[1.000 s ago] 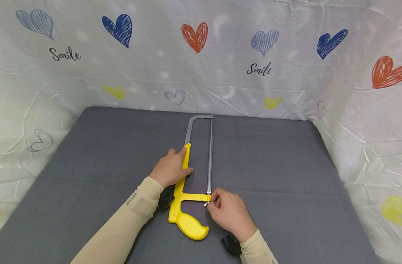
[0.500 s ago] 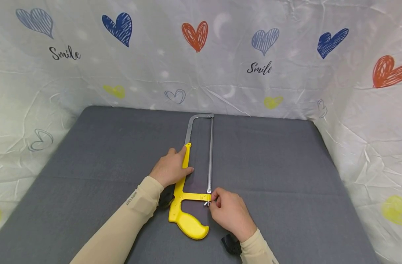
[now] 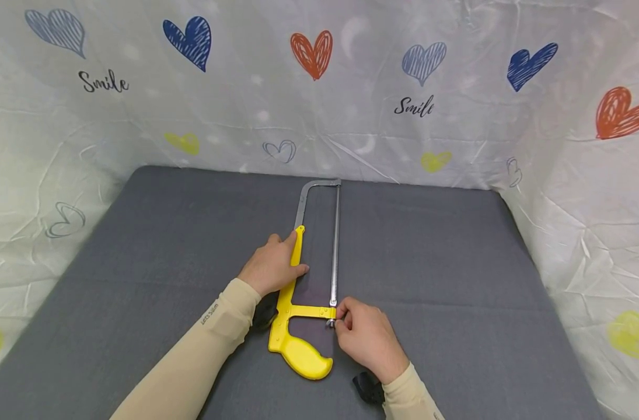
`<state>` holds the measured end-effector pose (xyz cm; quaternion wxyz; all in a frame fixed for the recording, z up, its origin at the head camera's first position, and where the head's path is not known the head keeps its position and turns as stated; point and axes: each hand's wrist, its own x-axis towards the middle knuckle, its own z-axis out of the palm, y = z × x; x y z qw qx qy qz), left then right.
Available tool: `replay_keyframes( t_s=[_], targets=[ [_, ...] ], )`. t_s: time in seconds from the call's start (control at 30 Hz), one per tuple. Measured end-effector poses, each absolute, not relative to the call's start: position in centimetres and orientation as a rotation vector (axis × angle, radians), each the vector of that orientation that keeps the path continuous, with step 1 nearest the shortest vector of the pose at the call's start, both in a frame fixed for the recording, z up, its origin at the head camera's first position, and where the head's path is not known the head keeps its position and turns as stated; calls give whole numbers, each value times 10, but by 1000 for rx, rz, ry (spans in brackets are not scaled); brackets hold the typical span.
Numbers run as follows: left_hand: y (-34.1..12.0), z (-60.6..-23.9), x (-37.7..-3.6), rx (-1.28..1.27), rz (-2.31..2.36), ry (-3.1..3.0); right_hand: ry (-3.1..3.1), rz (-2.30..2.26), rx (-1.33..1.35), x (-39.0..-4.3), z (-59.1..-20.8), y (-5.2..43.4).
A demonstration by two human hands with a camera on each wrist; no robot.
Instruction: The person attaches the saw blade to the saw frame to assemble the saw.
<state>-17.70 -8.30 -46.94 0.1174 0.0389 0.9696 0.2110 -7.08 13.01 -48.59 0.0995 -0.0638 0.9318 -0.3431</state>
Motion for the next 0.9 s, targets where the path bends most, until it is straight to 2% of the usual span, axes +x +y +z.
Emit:
replay_keyframes(
  t_s=[0.9],
  targets=[
    [-82, -469, -175, 105, 617, 2847, 2717, -1021, -30, -71, -488, 127]
  ],
)
